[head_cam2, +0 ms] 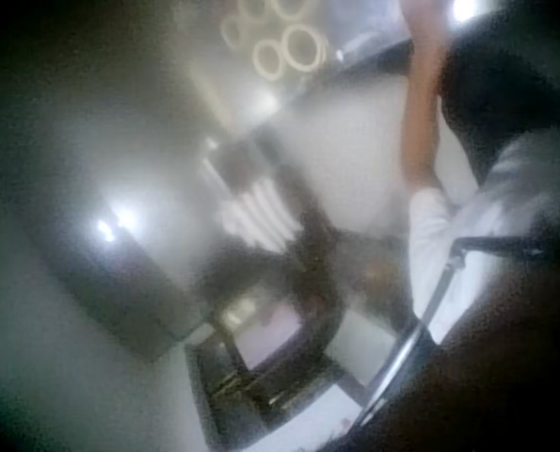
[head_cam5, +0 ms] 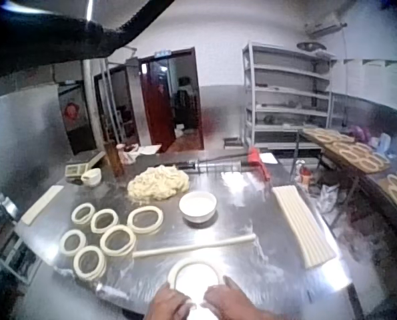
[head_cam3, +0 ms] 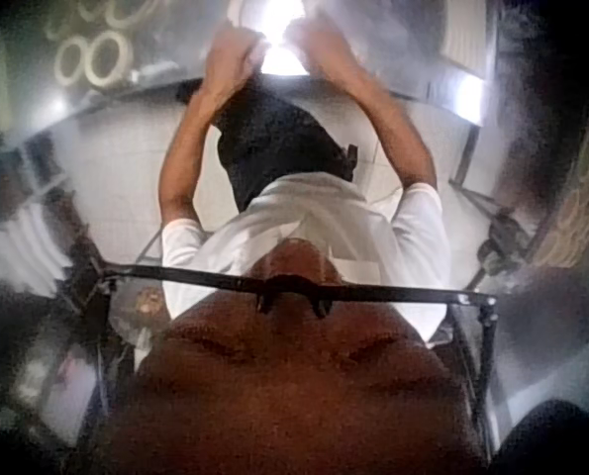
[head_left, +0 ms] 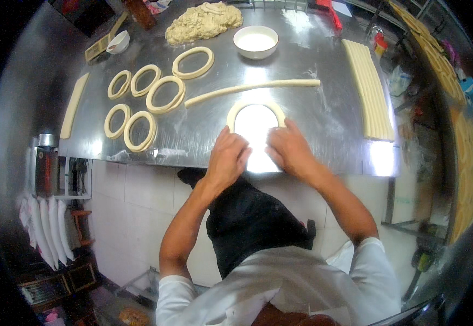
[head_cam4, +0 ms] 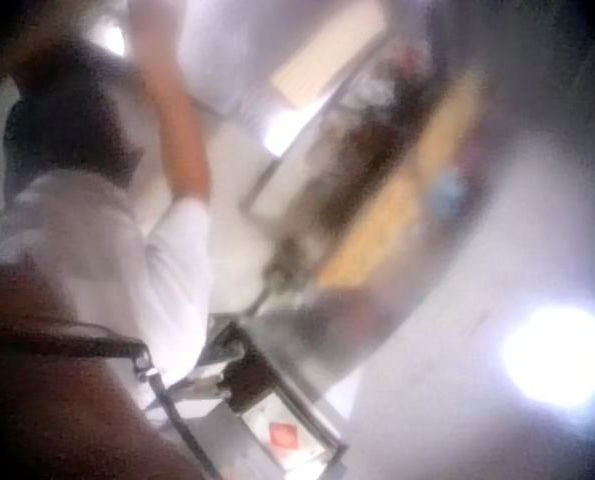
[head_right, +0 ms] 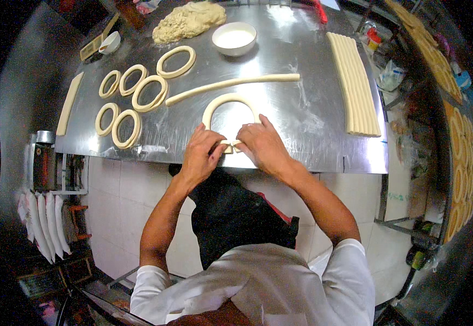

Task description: The person shapes long strips of dough into circular rings by hand on a stainless steel table. They repeatedly roll the dough, form the ends into a loop, and place the finished rings on the table. The person also handles a stack of pre-cut dough strips.

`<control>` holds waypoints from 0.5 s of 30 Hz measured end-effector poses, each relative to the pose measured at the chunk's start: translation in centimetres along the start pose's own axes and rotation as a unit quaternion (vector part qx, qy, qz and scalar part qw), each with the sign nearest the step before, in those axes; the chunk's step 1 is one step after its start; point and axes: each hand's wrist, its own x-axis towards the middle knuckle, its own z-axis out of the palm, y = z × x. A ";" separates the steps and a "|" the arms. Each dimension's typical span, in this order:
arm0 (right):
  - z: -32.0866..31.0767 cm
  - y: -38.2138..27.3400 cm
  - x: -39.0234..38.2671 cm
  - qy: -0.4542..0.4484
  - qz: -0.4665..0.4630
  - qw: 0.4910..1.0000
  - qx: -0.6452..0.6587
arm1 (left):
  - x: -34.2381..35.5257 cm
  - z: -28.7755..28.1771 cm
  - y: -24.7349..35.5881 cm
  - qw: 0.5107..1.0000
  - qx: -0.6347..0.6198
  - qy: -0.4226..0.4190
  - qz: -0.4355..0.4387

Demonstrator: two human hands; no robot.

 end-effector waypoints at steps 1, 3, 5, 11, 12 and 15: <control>0.1 -0.1 0.0 -0.013 0.027 0.999 0.011 | 0.1 0.1 0.0 1.000 -0.015 0.005 -0.013; 0.9 -0.3 -0.3 0.043 0.007 0.999 0.020 | 0.0 0.4 0.0 0.999 -0.040 0.015 -0.018; 1.3 -0.6 -0.4 0.086 -0.013 0.996 0.030 | 0.0 0.7 -0.1 0.998 -0.057 0.020 -0.028; 2.4 -0.4 -0.5 0.098 -0.030 0.994 0.028 | 0.1 1.1 -0.2 0.996 -0.077 0.004 -0.046; 2.6 -0.3 -0.4 0.099 -0.034 0.994 0.024 | 0.0 1.2 -0.3 0.996 -0.077 0.002 -0.043; 3.0 0.0 -0.6 0.099 -0.045 0.994 0.007 | 0.2 1.1 0.1 0.998 -0.055 -0.016 -0.014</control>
